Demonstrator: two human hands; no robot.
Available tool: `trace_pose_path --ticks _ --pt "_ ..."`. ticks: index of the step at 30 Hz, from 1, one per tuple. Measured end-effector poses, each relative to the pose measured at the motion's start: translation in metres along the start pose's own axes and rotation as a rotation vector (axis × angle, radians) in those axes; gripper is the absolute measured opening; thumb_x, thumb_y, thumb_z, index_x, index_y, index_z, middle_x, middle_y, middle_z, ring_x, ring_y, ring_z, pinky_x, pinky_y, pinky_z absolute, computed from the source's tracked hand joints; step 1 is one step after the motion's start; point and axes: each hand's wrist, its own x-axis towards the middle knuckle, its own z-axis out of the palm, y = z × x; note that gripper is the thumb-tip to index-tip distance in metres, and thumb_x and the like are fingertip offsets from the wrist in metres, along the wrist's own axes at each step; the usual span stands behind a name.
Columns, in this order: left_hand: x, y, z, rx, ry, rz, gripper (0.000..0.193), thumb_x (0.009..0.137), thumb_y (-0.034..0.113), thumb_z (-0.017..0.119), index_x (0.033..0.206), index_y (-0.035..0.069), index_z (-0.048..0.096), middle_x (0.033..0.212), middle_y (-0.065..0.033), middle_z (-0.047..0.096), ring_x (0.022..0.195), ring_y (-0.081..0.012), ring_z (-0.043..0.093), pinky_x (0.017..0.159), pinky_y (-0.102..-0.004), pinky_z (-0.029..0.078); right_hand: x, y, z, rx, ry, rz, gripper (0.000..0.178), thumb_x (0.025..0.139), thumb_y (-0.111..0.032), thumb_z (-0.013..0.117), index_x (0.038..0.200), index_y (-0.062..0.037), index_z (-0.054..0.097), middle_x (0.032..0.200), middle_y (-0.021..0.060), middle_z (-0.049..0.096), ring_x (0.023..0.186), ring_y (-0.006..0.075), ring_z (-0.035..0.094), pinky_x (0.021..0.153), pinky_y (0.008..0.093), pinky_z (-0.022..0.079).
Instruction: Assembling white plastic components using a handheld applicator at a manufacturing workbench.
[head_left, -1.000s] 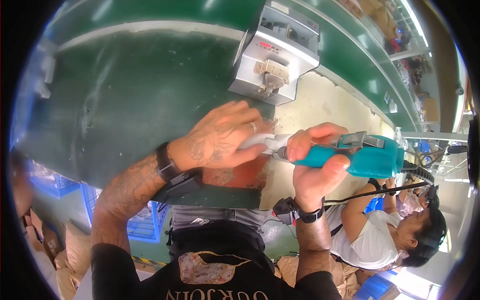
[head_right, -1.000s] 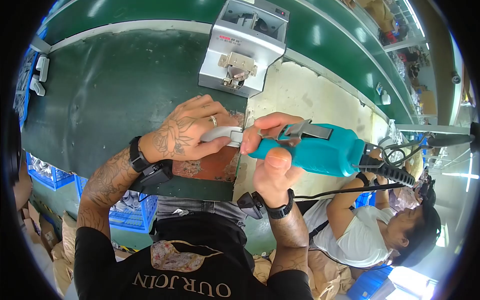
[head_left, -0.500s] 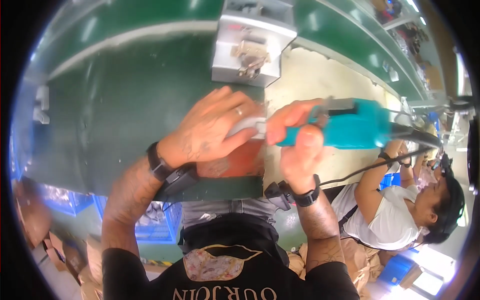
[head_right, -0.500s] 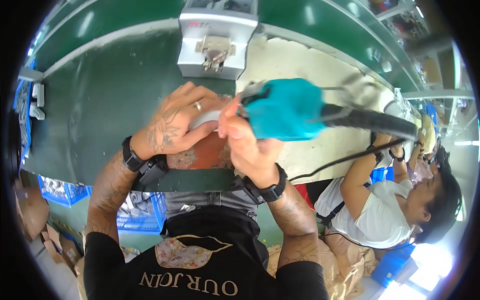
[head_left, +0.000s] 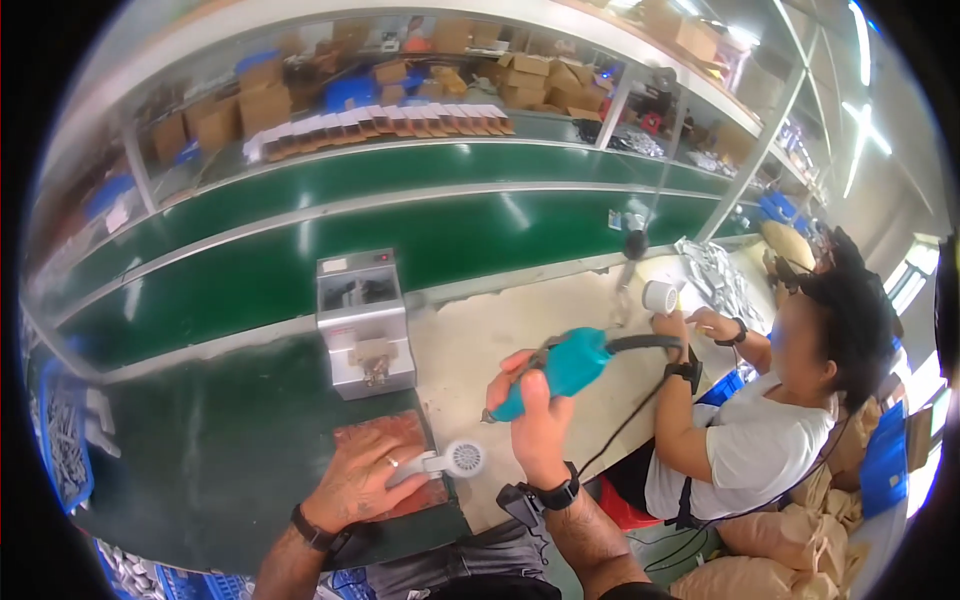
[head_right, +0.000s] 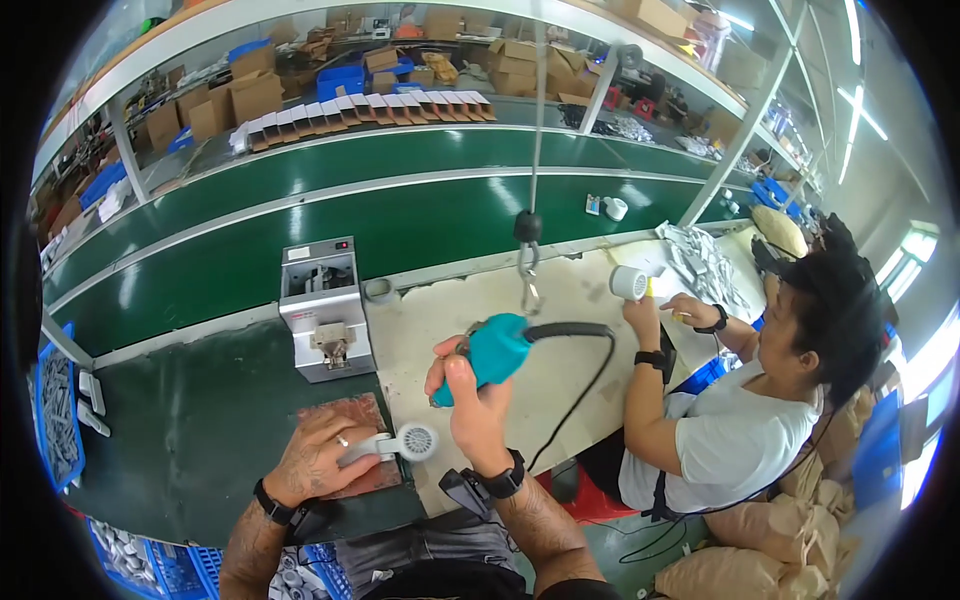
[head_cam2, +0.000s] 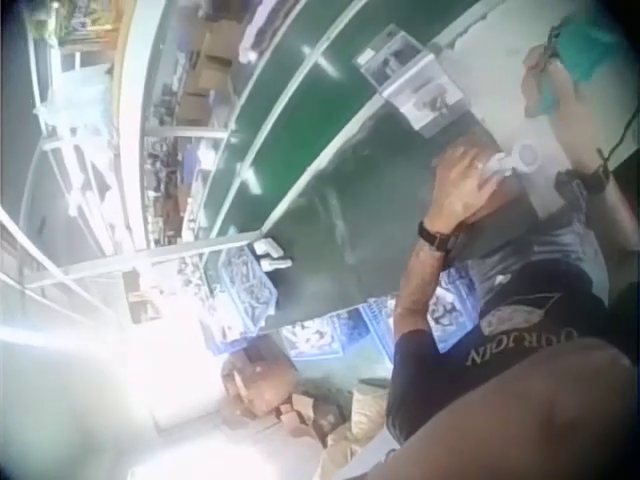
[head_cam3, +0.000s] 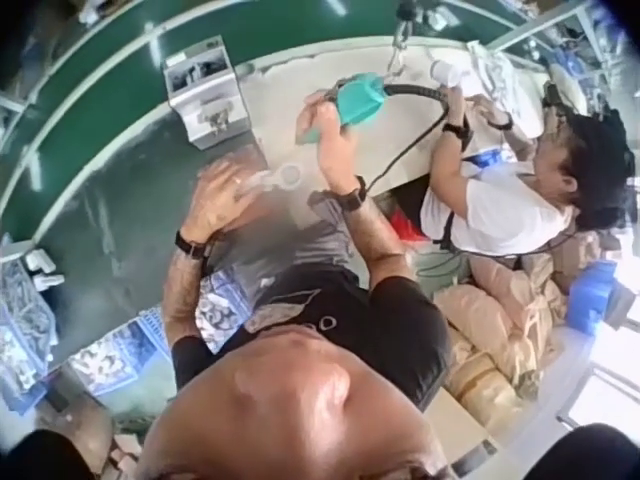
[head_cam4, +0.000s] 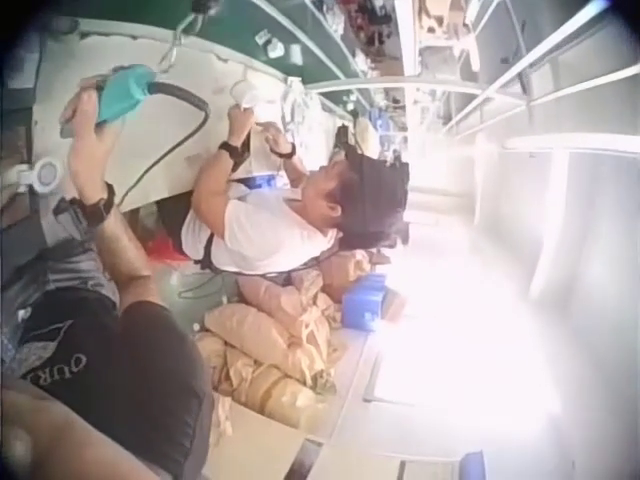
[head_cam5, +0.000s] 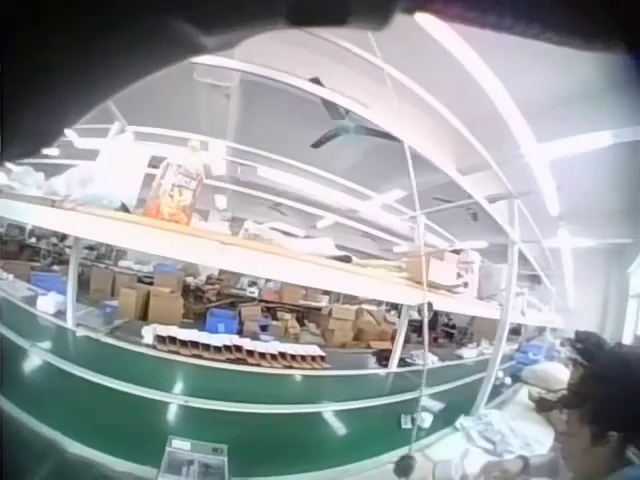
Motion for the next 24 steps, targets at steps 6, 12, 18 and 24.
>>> trace_pose_path --ticks 6,12,18,24 --pt "-0.013 0.035 0.0 0.023 0.073 -0.143 0.036 0.077 0.017 0.091 0.109 0.01 0.076 0.107 -0.0059 0.065 0.093 -0.029 0.065 0.078 -0.0414 0.056 0.012 0.015 -0.005 -0.133 -0.011 0.018 0.038 0.102 -0.034 0.067 0.115 0.0011 0.061 0.081 0.0061 0.065 0.074 0.013 0.062 0.067 0.0287 0.049" --pt "-0.043 0.035 0.006 0.053 0.116 -0.268 0.042 0.079 0.018 0.089 0.116 0.009 0.071 0.107 -0.0124 0.071 0.094 -0.0321 0.066 0.077 -0.043 0.054 0.047 0.034 0.001 -0.34 -0.05 0.0 0.03 0.101 -0.026 0.07 0.119 -0.0021 0.065 0.088 0.0004 0.068 0.082 0.0121 0.063 0.074 0.0308 0.052" --pt "-0.103 -0.018 -0.041 0.158 0.547 -0.734 0.036 0.101 0.001 0.059 0.137 -0.005 0.058 0.127 -0.0157 0.063 0.12 -0.0261 0.061 0.107 -0.0375 0.047 0.043 0.039 0.007 -0.429 -0.146 0.055 0.056 0.094 -0.022 0.076 0.14 -0.0004 0.052 0.125 0.024 0.067 0.111 0.035 0.07 0.095 0.0405 0.054" --pt "-0.179 -0.119 -0.092 0.544 0.428 -0.816 0.035 0.105 0.008 0.056 0.138 -0.003 0.057 0.133 -0.0212 0.063 0.12 -0.0362 0.062 0.106 -0.0436 0.047 0.024 0.049 -0.001 -0.399 -0.124 -0.176 0.055 0.097 -0.019 0.075 0.141 0.0017 0.051 0.124 0.018 0.07 0.113 0.0258 0.069 0.099 0.0389 0.054"
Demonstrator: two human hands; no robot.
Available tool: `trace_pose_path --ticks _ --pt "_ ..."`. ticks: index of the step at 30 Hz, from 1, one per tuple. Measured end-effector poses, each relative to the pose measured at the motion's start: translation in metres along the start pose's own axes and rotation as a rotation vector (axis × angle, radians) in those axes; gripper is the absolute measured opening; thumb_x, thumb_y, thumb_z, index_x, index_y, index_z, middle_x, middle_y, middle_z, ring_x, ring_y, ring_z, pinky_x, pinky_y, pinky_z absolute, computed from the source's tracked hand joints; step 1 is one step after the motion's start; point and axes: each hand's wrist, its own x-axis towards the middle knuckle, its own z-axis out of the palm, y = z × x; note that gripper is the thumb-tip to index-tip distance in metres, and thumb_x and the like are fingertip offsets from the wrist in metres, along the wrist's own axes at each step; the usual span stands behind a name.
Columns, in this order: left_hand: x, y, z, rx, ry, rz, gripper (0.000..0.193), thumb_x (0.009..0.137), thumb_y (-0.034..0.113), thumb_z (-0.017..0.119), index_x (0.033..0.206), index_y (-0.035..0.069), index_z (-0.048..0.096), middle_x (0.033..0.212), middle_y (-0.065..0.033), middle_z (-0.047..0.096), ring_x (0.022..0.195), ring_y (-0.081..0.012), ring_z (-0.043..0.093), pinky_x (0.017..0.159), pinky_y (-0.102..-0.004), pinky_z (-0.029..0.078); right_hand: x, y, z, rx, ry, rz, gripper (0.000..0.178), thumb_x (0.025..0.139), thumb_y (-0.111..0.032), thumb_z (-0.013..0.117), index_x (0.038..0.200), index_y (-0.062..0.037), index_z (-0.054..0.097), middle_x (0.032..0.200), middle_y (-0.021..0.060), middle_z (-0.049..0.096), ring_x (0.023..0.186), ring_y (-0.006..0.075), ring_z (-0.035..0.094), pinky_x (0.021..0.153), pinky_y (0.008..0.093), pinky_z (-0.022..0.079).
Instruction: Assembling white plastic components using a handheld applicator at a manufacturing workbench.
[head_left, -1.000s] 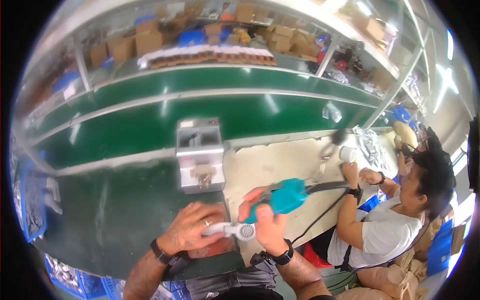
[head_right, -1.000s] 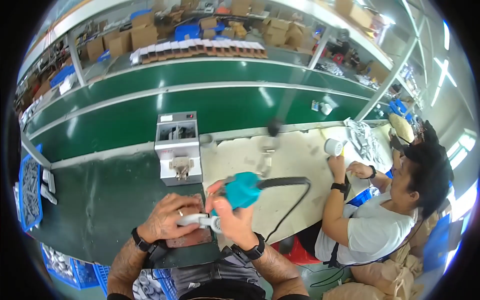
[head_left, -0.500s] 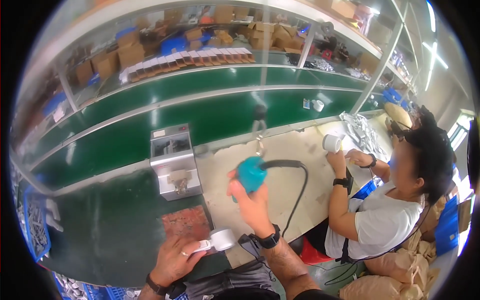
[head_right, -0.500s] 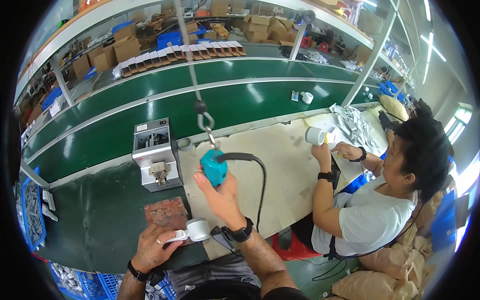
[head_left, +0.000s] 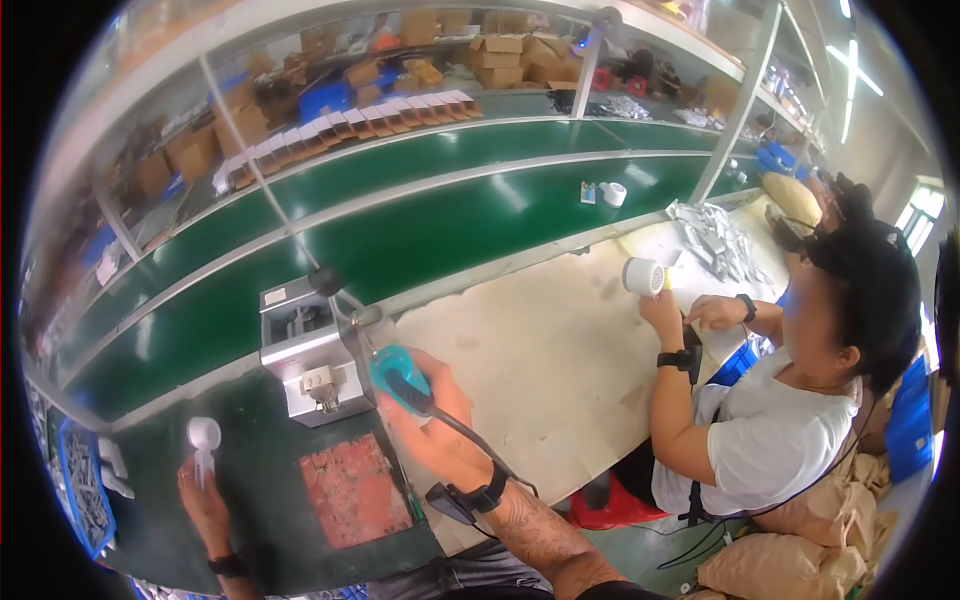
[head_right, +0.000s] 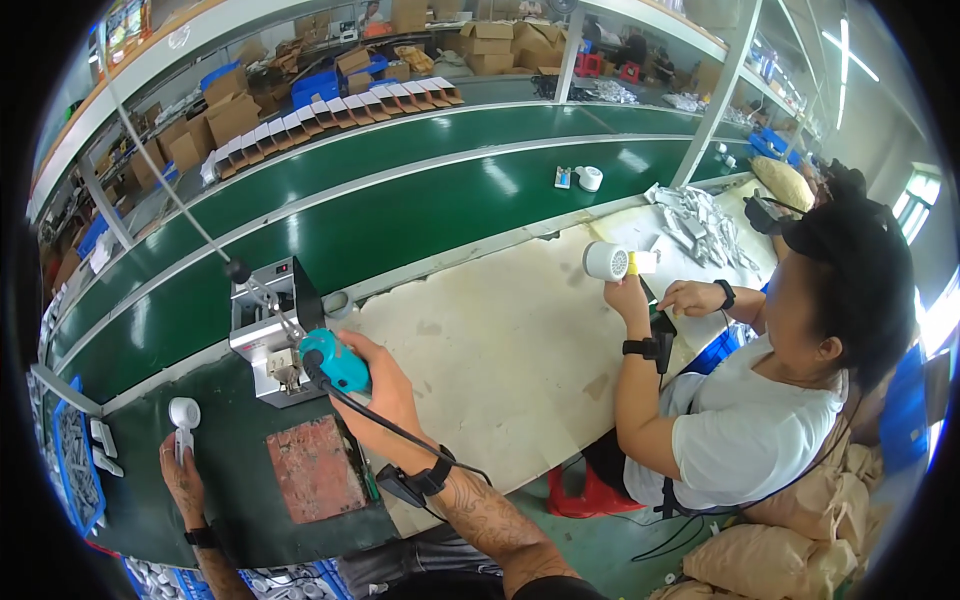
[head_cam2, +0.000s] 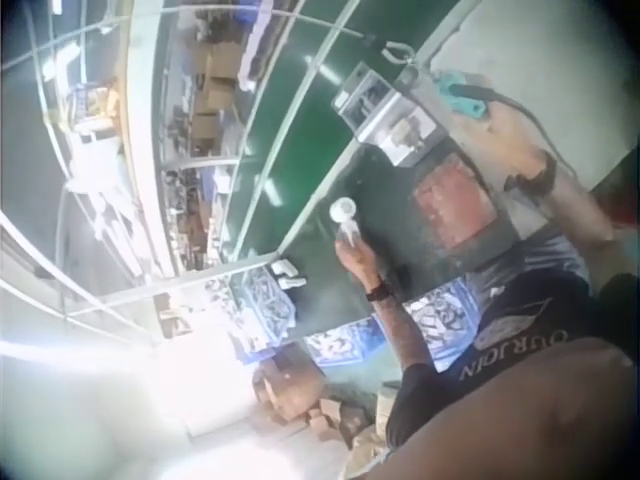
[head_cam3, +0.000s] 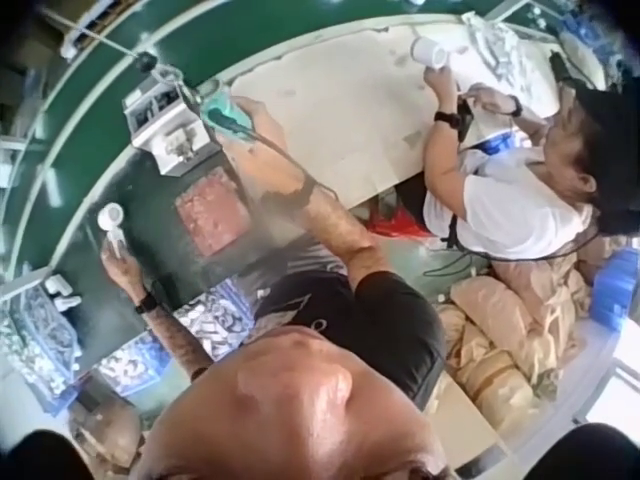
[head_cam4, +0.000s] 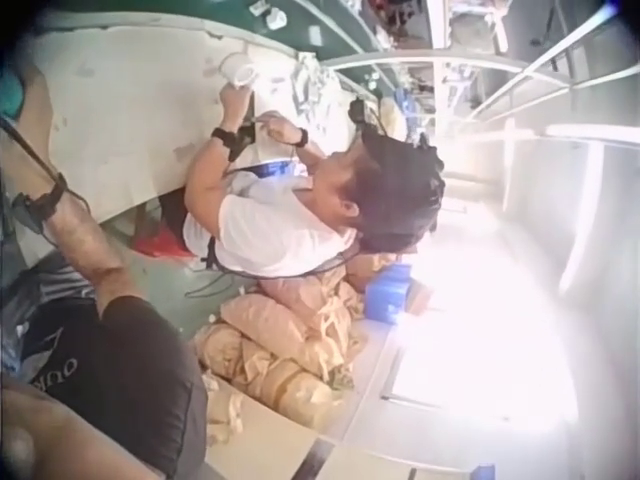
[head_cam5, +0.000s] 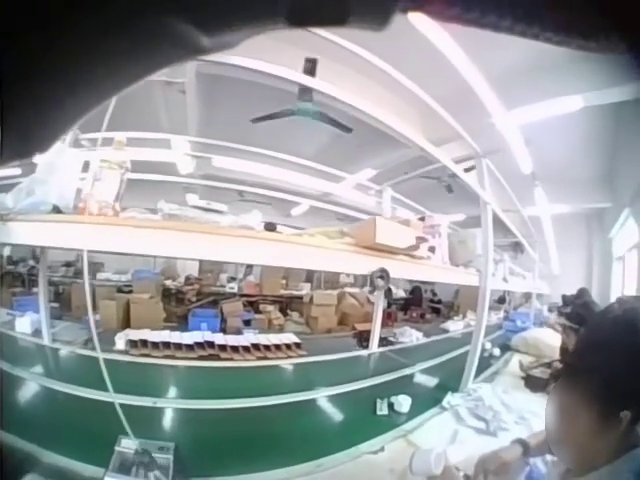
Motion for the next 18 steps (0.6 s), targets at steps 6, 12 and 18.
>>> trace_pose_path --ticks 6,12,18 --pt "0.039 0.043 0.003 0.254 0.108 0.138 0.039 0.101 0.008 0.063 0.139 0.0 0.058 0.135 -0.0196 0.062 0.123 -0.0374 0.06 0.108 -0.0438 0.046 -0.002 0.003 0.008 0.006 -0.02 0.016 0.057 0.094 -0.018 0.079 0.14 0.0023 0.052 0.122 0.0154 0.071 0.106 0.0197 0.069 0.094 0.0344 0.055" --pt "0.079 0.137 0.051 -0.563 -0.347 -0.01 0.022 0.105 0.017 0.065 0.12 0.002 0.072 0.112 -0.0064 0.073 0.104 -0.0136 0.067 0.093 -0.0295 0.052 -0.018 0.023 0.015 0.04 -0.009 0.067 0.056 0.09 -0.014 0.081 0.136 0.0003 0.054 0.11 0.0084 0.07 0.099 0.0154 0.067 0.09 0.0337 0.055" --pt "0.054 0.144 0.098 -0.524 -0.181 0.244 0.01 0.09 0.006 0.073 0.097 0.0 0.068 0.099 -0.0122 0.072 0.095 -0.0294 0.068 0.086 -0.037 0.054 -0.027 0.03 0.02 0.124 -0.15 0.005 0.058 0.088 -0.009 0.079 0.138 0.0011 0.052 0.108 0.0089 0.067 0.098 0.0174 0.068 0.094 0.0362 0.054"
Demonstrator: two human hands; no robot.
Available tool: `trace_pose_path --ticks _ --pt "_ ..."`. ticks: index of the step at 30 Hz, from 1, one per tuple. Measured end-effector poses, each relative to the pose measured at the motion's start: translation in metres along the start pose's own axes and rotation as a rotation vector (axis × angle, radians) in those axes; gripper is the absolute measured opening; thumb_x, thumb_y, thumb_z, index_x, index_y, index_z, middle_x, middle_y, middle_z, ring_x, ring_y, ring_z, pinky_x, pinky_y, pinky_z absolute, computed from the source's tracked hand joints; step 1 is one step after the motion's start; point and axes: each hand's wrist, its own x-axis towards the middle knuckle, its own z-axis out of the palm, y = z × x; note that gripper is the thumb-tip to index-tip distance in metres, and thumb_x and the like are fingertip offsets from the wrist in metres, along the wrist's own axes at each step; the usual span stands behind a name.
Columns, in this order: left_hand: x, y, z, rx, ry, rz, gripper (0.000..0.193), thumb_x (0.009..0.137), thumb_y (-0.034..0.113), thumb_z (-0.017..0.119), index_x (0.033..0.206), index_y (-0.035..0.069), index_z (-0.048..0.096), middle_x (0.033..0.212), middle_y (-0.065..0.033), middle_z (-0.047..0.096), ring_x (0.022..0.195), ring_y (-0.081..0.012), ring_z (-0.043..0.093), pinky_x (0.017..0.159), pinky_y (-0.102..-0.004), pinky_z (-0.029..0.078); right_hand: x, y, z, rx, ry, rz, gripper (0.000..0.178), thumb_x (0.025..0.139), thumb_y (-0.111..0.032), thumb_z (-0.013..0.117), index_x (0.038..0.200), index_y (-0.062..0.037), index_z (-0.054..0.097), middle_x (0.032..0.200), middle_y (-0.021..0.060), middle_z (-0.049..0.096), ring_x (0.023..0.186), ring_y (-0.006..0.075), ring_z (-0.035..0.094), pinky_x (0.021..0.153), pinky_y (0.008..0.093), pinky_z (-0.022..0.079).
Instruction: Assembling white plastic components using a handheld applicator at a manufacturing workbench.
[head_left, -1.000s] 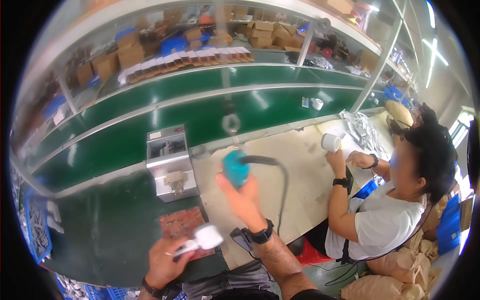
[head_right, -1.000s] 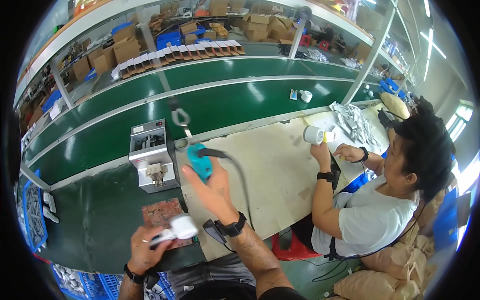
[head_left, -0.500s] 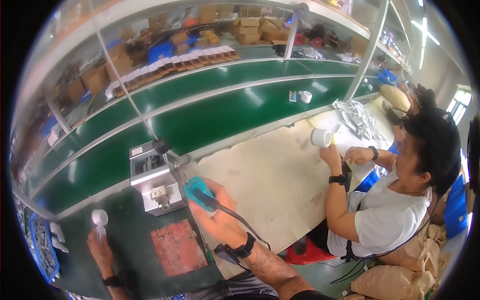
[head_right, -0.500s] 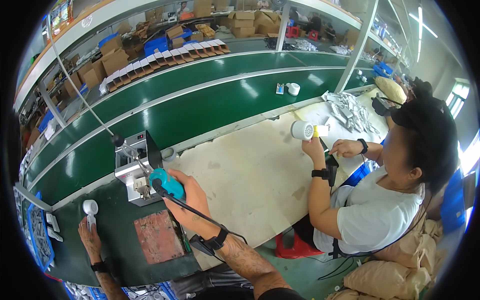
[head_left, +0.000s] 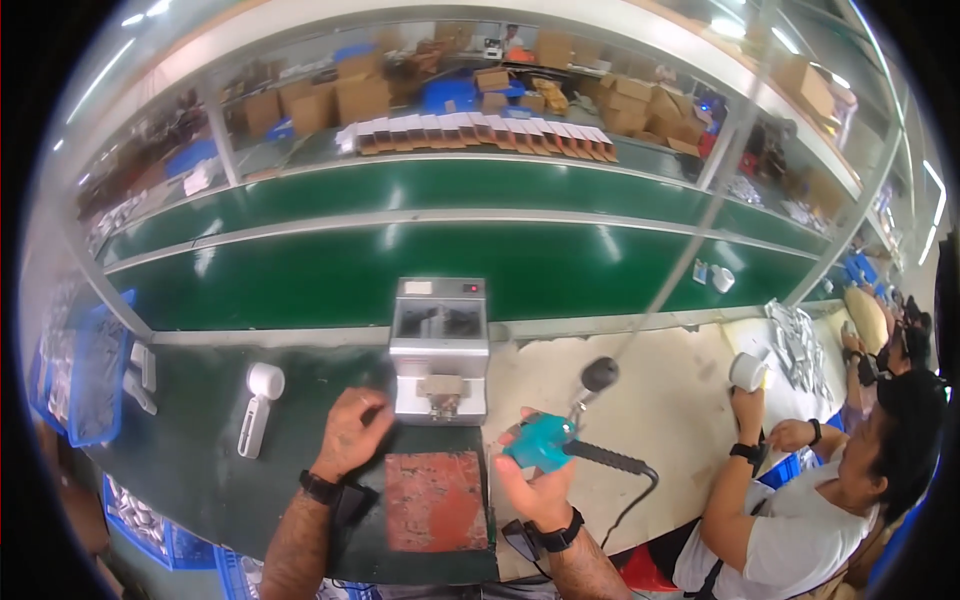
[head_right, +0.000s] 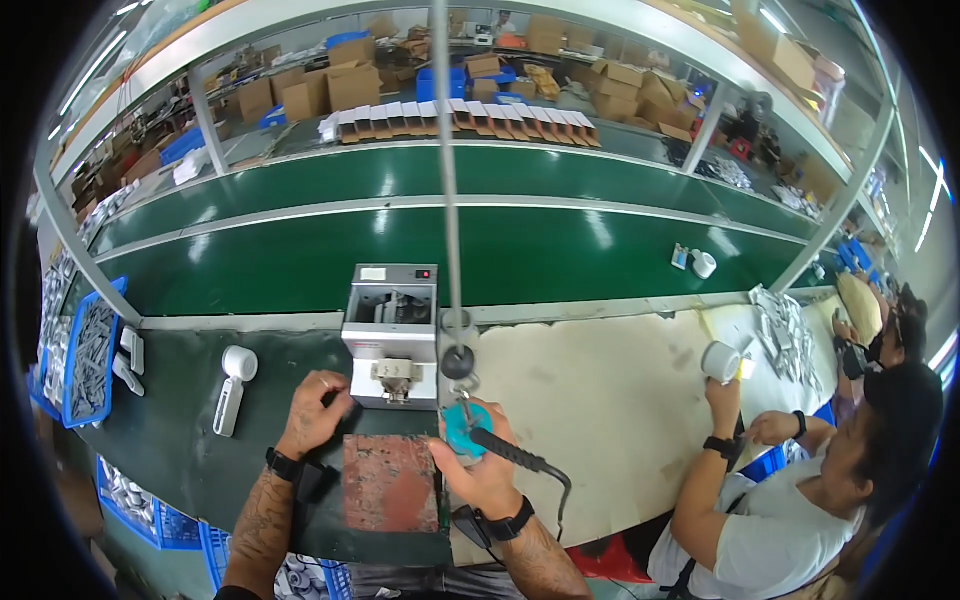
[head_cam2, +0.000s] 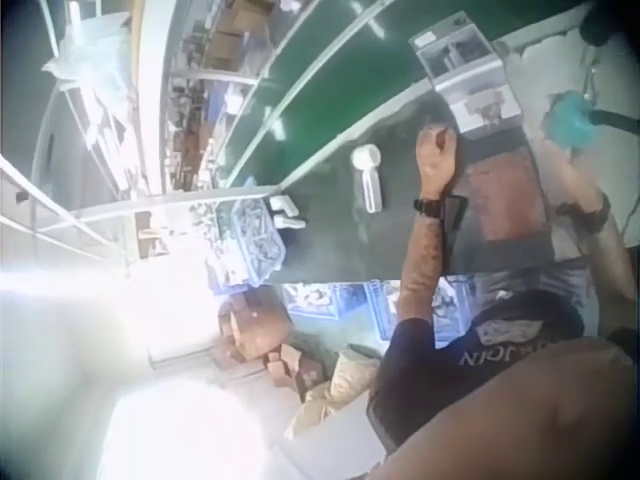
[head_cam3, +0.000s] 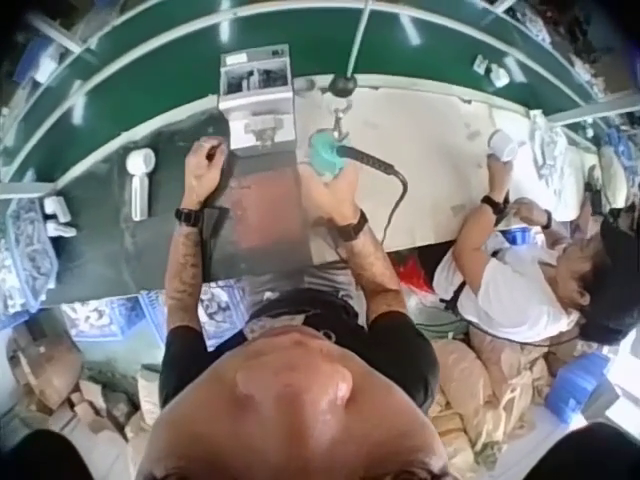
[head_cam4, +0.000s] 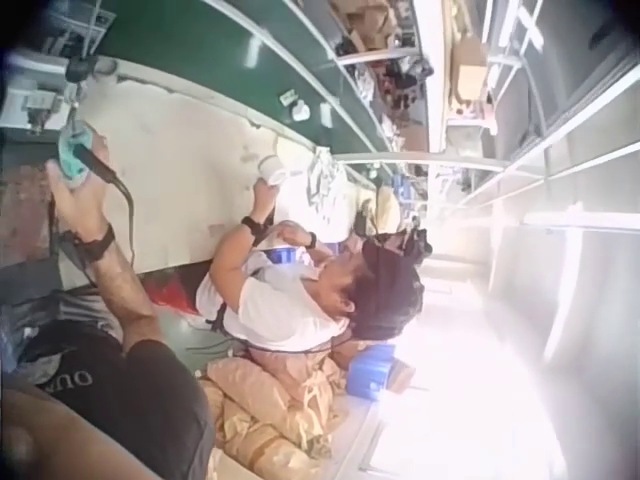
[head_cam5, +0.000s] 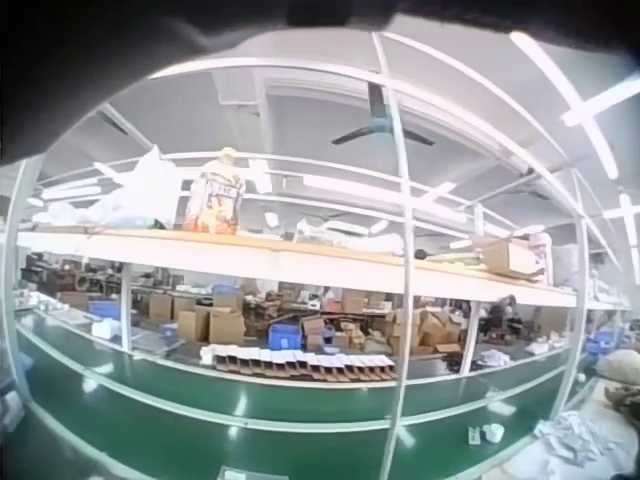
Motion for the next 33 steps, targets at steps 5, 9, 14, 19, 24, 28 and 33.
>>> trace_pose_path --ticks 5,9,14,19,24,28,33 --pt "-0.001 0.009 -0.006 -0.034 -0.06 -0.06 0.01 0.089 0.006 0.072 0.096 0.0 0.068 0.101 -0.0133 0.072 0.097 -0.0353 0.065 0.09 -0.0429 0.051 -0.005 0.009 -0.001 -0.03 -0.138 -0.03 0.073 0.086 -0.026 0.086 0.142 0.0014 0.048 0.113 0.012 0.066 0.097 0.0181 0.067 0.082 0.0323 0.056" --pt "0.002 0.009 -0.005 -0.023 -0.08 -0.053 0.009 0.092 0.009 0.071 0.094 0.002 0.067 0.1 -0.0119 0.072 0.096 -0.0349 0.065 0.091 -0.0432 0.049 -0.009 -0.005 0.005 0.242 -0.111 0.164 0.078 0.085 -0.031 0.088 0.143 0.0002 0.047 0.112 0.0123 0.066 0.093 0.018 0.066 0.081 0.0325 0.055" --pt "0.001 0.008 -0.005 -0.008 -0.089 -0.041 0.007 0.092 0.011 0.071 0.094 0.005 0.068 0.1 -0.009 0.072 0.095 -0.0335 0.064 0.09 -0.0434 0.048 -0.008 -0.001 0.007 0.208 -0.17 0.123 0.078 0.085 -0.032 0.088 0.143 0.0004 0.047 0.111 0.0119 0.066 0.091 0.0182 0.066 0.08 0.0327 0.055" --pt "0.004 0.01 -0.004 0.003 -0.092 -0.039 0.007 0.092 0.012 0.071 0.093 0.006 0.068 0.1 -0.0086 0.071 0.097 -0.0334 0.063 0.09 -0.044 0.048 -0.01 0.005 0.004 0.167 -0.175 0.053 0.079 0.084 -0.034 0.089 0.142 0.0005 0.048 0.11 0.0115 0.067 0.088 0.0175 0.065 0.077 0.0326 0.054" --pt "0.002 0.012 -0.007 0.019 -0.093 -0.029 0.007 0.092 0.012 0.07 0.092 0.006 0.066 0.099 -0.0084 0.07 0.096 -0.0337 0.062 0.09 -0.0448 0.047 -0.008 -0.002 0.006 0.156 -0.195 0.093 0.082 0.082 -0.038 0.09 0.142 0.0 0.049 0.108 0.0119 0.068 0.086 0.0167 0.065 0.076 0.0315 0.054" --pt "0.002 0.01 -0.005 0.038 -0.103 -0.029 0.007 0.092 0.012 0.07 0.095 0.008 0.065 0.1 -0.0083 0.069 0.095 -0.0336 0.061 0.089 -0.0448 0.046 -0.009 0.006 0.005 0.12 -0.169 0.048 0.081 0.082 -0.038 0.09 0.141 -0.0007 0.049 0.107 0.0107 0.068 0.084 0.0159 0.065 0.074 0.0308 0.053" --pt "0.002 0.012 -0.006 0.045 -0.113 -0.04 0.007 0.093 0.013 0.07 0.097 0.008 0.065 0.101 -0.0077 0.069 0.097 -0.0335 0.061 0.09 -0.0452 0.046 -0.011 0.006 0.004 0.147 -0.18 0.094 0.08 0.083 -0.039 0.089 0.141 -0.0013 0.049 0.107 0.0099 0.068 0.083 0.0146 0.064 0.073 0.0291 0.052"
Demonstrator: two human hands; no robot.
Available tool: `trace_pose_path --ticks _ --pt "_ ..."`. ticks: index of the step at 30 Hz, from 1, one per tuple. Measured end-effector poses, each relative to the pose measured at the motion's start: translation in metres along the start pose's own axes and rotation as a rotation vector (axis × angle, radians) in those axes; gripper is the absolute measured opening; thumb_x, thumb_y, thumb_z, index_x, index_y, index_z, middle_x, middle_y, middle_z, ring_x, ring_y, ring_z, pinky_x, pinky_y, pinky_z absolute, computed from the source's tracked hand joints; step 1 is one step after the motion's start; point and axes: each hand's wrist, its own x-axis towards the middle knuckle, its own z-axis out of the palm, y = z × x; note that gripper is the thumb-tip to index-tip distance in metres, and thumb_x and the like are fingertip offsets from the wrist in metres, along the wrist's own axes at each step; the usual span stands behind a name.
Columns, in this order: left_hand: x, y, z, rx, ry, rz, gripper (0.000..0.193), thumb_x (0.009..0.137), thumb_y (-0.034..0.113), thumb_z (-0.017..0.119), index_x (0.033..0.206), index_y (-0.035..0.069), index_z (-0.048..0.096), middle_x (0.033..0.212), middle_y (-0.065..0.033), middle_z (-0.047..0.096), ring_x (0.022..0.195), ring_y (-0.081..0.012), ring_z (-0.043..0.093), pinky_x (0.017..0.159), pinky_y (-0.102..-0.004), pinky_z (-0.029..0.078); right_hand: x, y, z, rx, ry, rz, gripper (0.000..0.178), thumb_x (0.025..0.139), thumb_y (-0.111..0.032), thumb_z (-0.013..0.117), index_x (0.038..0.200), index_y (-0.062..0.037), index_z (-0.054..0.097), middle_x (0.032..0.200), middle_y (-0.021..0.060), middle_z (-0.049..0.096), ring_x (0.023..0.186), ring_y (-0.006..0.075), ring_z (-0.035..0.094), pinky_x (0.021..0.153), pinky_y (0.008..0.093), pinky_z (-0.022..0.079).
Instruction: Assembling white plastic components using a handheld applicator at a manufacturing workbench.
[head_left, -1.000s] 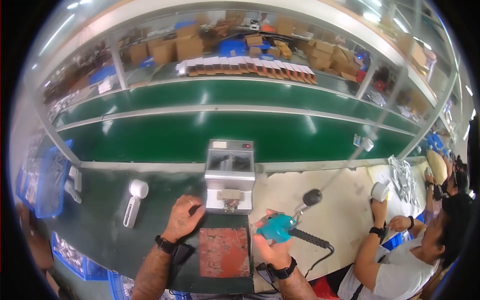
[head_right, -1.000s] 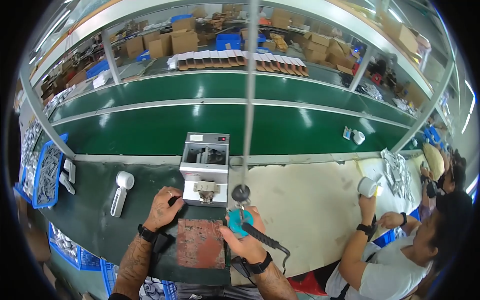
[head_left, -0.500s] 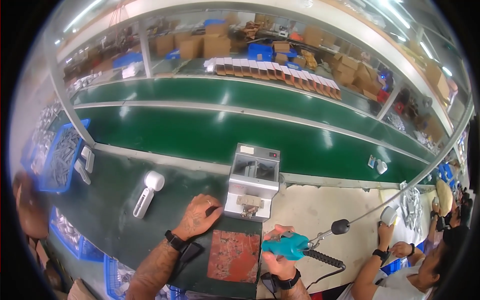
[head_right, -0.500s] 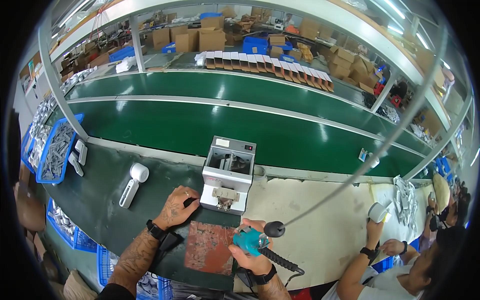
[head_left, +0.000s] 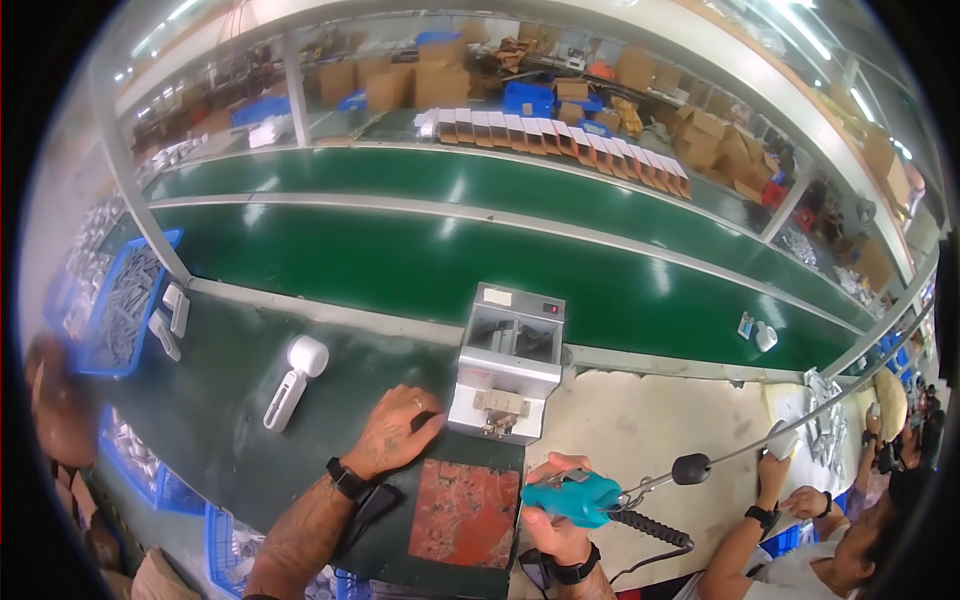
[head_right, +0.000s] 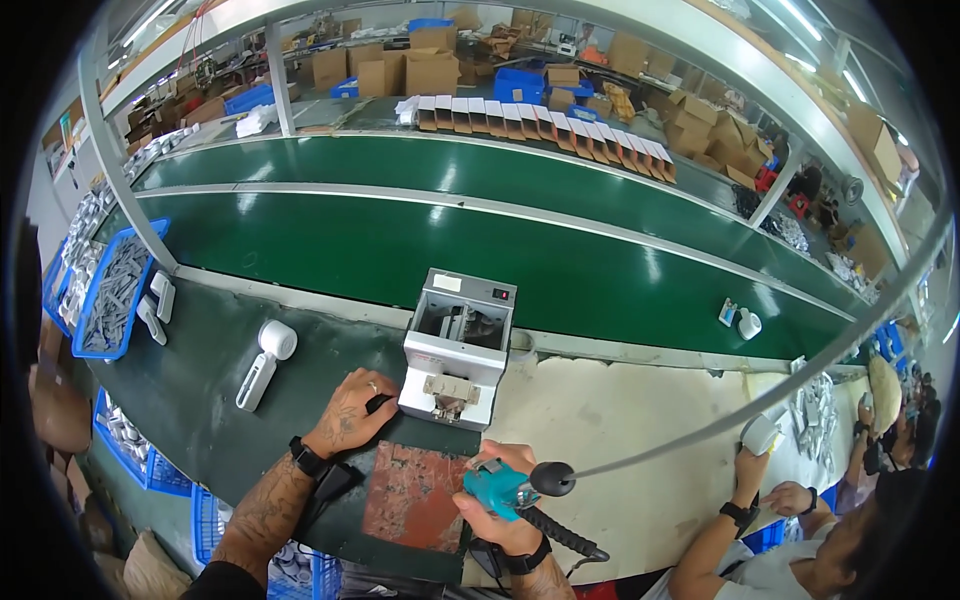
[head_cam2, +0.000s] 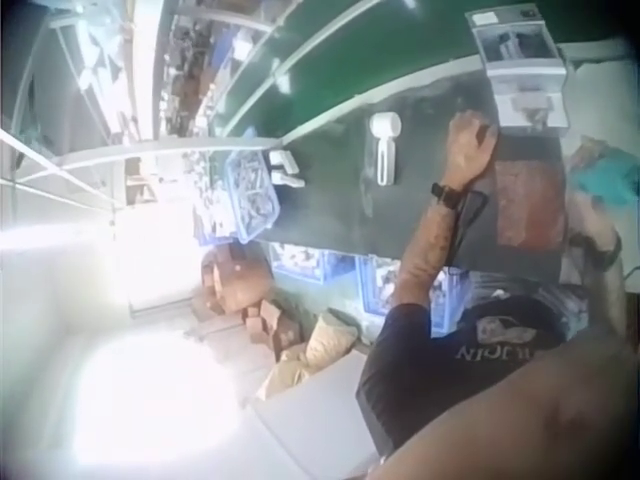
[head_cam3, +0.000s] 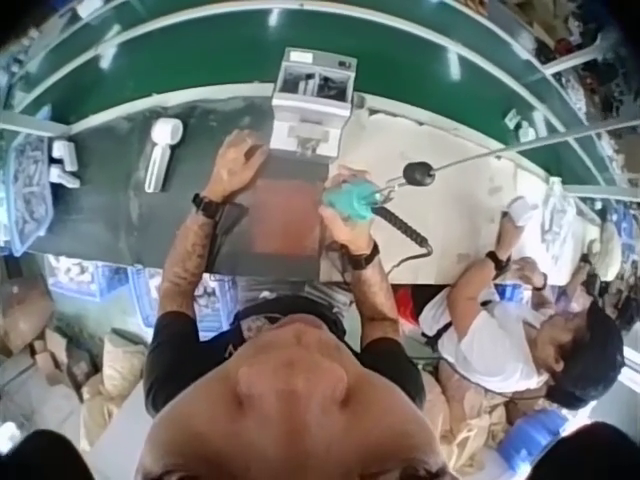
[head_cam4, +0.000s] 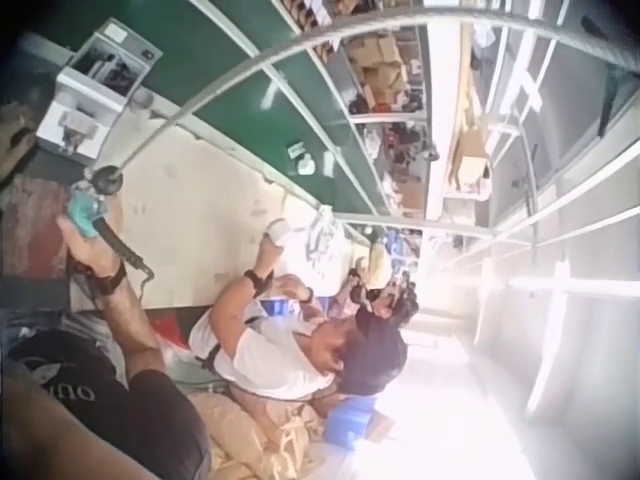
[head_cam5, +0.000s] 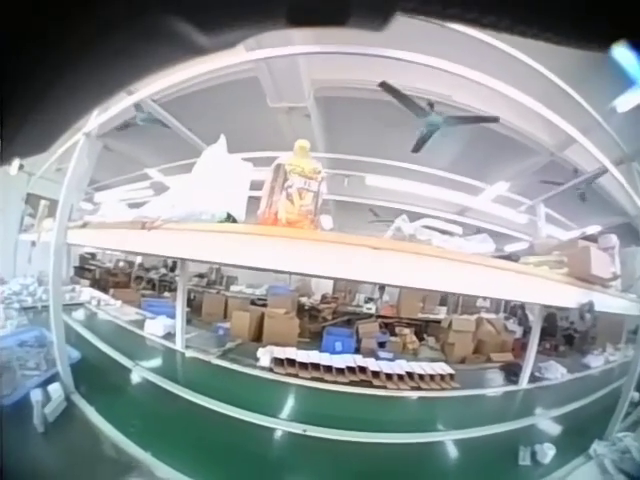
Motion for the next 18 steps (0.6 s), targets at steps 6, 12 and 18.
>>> trace_pose_path --ticks 6,12,18 --pt "-0.002 0.001 0.0 -0.017 0.002 -0.009 0.007 0.094 0.013 0.07 0.097 0.008 0.065 0.102 -0.0071 0.069 0.099 -0.0332 0.061 0.091 -0.0452 0.046 -0.001 0.0 0.001 0.018 0.0 0.038 0.074 0.083 -0.033 0.089 0.14 -0.0015 0.055 0.113 0.0125 0.063 0.099 0.0212 0.065 0.086 0.0379 0.053" --pt "-0.002 -0.002 0.0 0.005 0.002 0.018 0.008 0.094 0.014 0.07 0.096 0.008 0.065 0.103 -0.007 0.069 0.099 -0.0327 0.061 0.091 -0.0449 0.046 0.002 -0.004 0.009 0.03 0.032 0.003 0.08 0.086 -0.04 0.087 0.143 0.0002 0.048 0.111 0.0109 0.067 0.09 0.0154 0.063 0.082 0.0313 0.051" --pt "0.001 -0.002 -0.001 0.002 -0.008 0.022 0.009 0.094 0.015 0.07 0.096 0.008 0.065 0.103 -0.007 0.069 0.099 -0.0325 0.061 0.091 -0.0446 0.046 0.001 0.002 0.007 0.023 0.003 0.013 0.079 0.087 -0.038 0.086 0.144 0.0014 0.048 0.112 0.011 0.067 0.089 0.0145 0.062 0.08 0.0303 0.05"
